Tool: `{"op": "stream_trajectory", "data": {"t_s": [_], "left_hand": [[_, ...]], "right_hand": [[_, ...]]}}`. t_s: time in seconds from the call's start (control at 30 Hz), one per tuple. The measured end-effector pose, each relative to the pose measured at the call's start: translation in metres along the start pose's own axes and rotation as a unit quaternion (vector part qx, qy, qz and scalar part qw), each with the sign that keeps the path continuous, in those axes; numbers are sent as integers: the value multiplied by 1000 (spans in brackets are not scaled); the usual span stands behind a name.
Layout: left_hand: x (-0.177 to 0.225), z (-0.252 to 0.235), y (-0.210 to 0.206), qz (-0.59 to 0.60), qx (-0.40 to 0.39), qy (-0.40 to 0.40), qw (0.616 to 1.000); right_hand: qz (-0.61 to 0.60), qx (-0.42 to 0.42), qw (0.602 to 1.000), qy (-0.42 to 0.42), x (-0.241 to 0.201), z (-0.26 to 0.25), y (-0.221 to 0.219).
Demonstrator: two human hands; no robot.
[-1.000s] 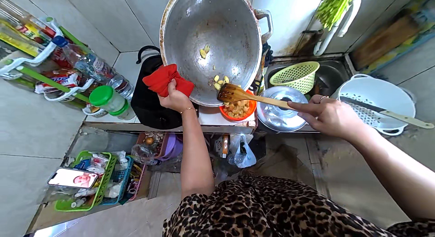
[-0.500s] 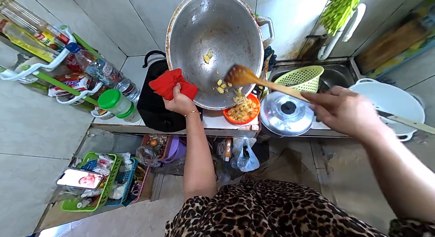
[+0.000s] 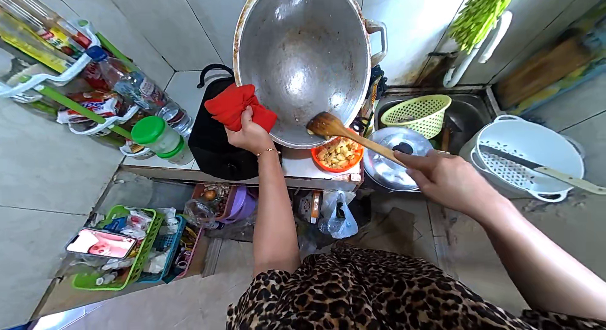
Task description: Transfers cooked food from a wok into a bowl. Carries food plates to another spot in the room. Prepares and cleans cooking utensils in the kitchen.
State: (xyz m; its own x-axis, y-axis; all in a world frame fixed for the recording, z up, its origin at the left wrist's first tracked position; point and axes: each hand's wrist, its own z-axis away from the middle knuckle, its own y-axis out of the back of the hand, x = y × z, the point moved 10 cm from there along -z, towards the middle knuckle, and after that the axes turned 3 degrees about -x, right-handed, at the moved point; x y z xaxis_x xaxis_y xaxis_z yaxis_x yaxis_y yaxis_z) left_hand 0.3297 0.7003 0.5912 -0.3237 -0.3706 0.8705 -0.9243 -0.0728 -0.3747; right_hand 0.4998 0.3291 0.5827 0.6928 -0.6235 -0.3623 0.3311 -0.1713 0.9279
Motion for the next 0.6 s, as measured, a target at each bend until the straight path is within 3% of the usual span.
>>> {"op": "stream_trajectory", "data": {"t_s": [0.27,0.47,0.6], "left_hand": [[-8,-7,1,7,2,11,1000],[-2,-7,2,14,-1,4,1000],[4,-5,0,21,-2,5,1000]], "right_hand": [[45,13,999,-3,25,58,49],[-62,16,997,31,-11,-5,33],[-55,28,995,81,-26,-26,22]]}}
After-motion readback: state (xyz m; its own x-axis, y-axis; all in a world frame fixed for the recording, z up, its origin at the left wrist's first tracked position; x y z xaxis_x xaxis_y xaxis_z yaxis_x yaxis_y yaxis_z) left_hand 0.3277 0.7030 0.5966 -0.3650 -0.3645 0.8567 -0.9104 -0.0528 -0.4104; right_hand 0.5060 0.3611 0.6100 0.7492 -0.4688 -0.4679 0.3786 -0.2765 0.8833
